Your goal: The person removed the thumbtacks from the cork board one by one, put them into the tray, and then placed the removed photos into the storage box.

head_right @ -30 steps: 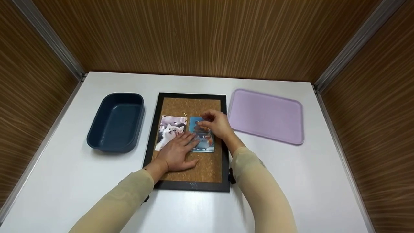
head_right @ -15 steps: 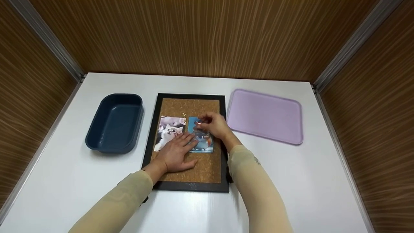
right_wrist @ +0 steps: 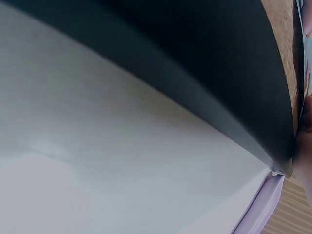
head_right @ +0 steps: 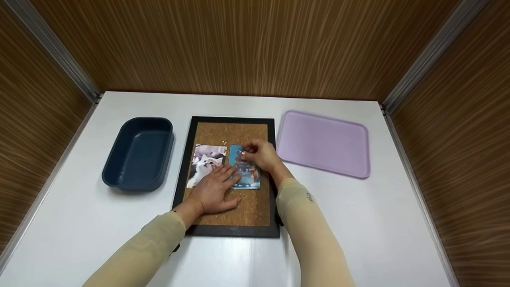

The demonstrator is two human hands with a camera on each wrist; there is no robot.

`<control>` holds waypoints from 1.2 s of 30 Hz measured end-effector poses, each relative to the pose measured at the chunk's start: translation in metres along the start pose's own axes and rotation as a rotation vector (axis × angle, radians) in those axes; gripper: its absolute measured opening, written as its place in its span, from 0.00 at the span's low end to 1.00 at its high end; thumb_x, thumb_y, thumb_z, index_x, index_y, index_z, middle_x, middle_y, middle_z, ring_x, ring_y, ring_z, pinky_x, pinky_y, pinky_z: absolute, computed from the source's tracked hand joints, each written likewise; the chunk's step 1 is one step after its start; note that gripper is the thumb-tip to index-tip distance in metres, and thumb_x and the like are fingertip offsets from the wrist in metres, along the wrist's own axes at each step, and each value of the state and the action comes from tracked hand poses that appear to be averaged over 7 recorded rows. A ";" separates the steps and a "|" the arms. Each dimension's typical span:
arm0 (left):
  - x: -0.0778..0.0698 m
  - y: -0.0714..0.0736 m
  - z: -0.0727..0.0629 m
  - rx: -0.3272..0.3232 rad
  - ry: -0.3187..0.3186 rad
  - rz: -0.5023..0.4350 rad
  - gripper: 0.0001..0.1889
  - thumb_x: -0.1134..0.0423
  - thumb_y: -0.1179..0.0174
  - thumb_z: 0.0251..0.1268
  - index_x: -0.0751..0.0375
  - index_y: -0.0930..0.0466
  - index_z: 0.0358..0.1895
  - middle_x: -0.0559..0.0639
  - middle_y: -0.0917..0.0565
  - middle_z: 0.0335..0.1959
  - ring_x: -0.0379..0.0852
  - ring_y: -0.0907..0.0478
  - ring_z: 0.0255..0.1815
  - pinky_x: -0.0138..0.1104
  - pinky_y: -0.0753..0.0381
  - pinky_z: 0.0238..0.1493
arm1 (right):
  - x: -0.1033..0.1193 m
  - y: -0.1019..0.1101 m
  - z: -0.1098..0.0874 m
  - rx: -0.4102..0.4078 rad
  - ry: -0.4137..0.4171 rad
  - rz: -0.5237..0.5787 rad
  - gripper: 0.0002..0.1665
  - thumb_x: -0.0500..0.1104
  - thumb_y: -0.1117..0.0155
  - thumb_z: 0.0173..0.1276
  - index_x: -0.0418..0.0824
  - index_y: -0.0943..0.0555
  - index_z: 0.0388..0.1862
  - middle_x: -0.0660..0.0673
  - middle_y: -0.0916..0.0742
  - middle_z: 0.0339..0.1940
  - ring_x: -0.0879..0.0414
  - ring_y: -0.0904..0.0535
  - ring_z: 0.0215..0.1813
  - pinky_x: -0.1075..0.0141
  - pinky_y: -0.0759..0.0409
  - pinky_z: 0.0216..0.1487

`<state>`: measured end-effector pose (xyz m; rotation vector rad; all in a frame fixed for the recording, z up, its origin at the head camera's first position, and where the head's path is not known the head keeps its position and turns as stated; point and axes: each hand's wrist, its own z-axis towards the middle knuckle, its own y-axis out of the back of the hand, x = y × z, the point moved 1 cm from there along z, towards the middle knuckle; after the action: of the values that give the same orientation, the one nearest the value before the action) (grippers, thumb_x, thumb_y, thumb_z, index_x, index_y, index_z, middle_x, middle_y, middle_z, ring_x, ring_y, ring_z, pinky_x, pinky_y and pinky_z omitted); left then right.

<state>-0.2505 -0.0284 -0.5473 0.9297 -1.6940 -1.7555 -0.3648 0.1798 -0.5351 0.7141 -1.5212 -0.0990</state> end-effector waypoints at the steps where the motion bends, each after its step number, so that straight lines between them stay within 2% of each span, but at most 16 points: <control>1: 0.000 0.000 0.000 -0.002 0.001 0.000 0.45 0.24 0.58 0.73 0.50 0.34 0.83 0.55 0.37 0.84 0.55 0.41 0.84 0.45 0.48 0.84 | 0.000 0.000 0.000 -0.001 0.000 -0.006 0.18 0.36 0.23 0.68 0.31 0.14 0.55 0.38 0.10 0.45 0.50 0.16 0.46 0.67 0.19 0.47; 12: 0.000 0.001 0.000 -0.010 -0.008 0.003 0.45 0.26 0.56 0.73 0.51 0.34 0.83 0.56 0.36 0.84 0.56 0.41 0.84 0.45 0.47 0.84 | 0.000 -0.002 0.000 -0.002 0.014 -0.155 0.17 0.40 0.24 0.70 0.36 0.11 0.56 0.40 0.10 0.49 0.48 0.16 0.50 0.57 0.19 0.54; 18: 0.001 0.001 0.000 -0.029 -0.013 0.015 0.44 0.26 0.54 0.73 0.52 0.32 0.82 0.56 0.35 0.83 0.57 0.40 0.83 0.46 0.45 0.83 | 0.002 -0.003 0.000 0.003 0.009 -0.167 0.16 0.40 0.24 0.71 0.36 0.11 0.55 0.39 0.11 0.49 0.48 0.17 0.51 0.56 0.20 0.55; 27: 0.001 0.001 0.000 -0.023 -0.006 0.013 0.44 0.27 0.54 0.72 0.51 0.32 0.82 0.56 0.35 0.83 0.56 0.40 0.83 0.45 0.46 0.83 | 0.005 -0.001 0.003 0.033 0.003 -0.224 0.16 0.41 0.25 0.72 0.37 0.11 0.55 0.39 0.13 0.49 0.46 0.18 0.52 0.52 0.20 0.56; 31: 0.000 0.000 0.000 -0.008 -0.002 -0.003 0.45 0.26 0.56 0.73 0.51 0.34 0.83 0.56 0.37 0.84 0.56 0.42 0.84 0.45 0.47 0.84 | 0.005 0.002 0.005 0.071 -0.019 -0.249 0.15 0.42 0.25 0.72 0.38 0.11 0.55 0.41 0.13 0.50 0.47 0.18 0.52 0.53 0.20 0.56; 36: 0.001 0.000 0.000 0.007 0.006 -0.017 0.45 0.26 0.57 0.73 0.50 0.35 0.83 0.55 0.39 0.85 0.55 0.44 0.85 0.45 0.49 0.84 | 0.006 0.005 0.011 0.115 -0.024 -0.260 0.14 0.43 0.23 0.71 0.39 0.10 0.52 0.43 0.11 0.44 0.50 0.18 0.46 0.57 0.20 0.51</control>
<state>-0.2509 -0.0290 -0.5476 0.9542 -1.6942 -1.7578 -0.3764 0.1771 -0.5286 1.0043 -1.4588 -0.2175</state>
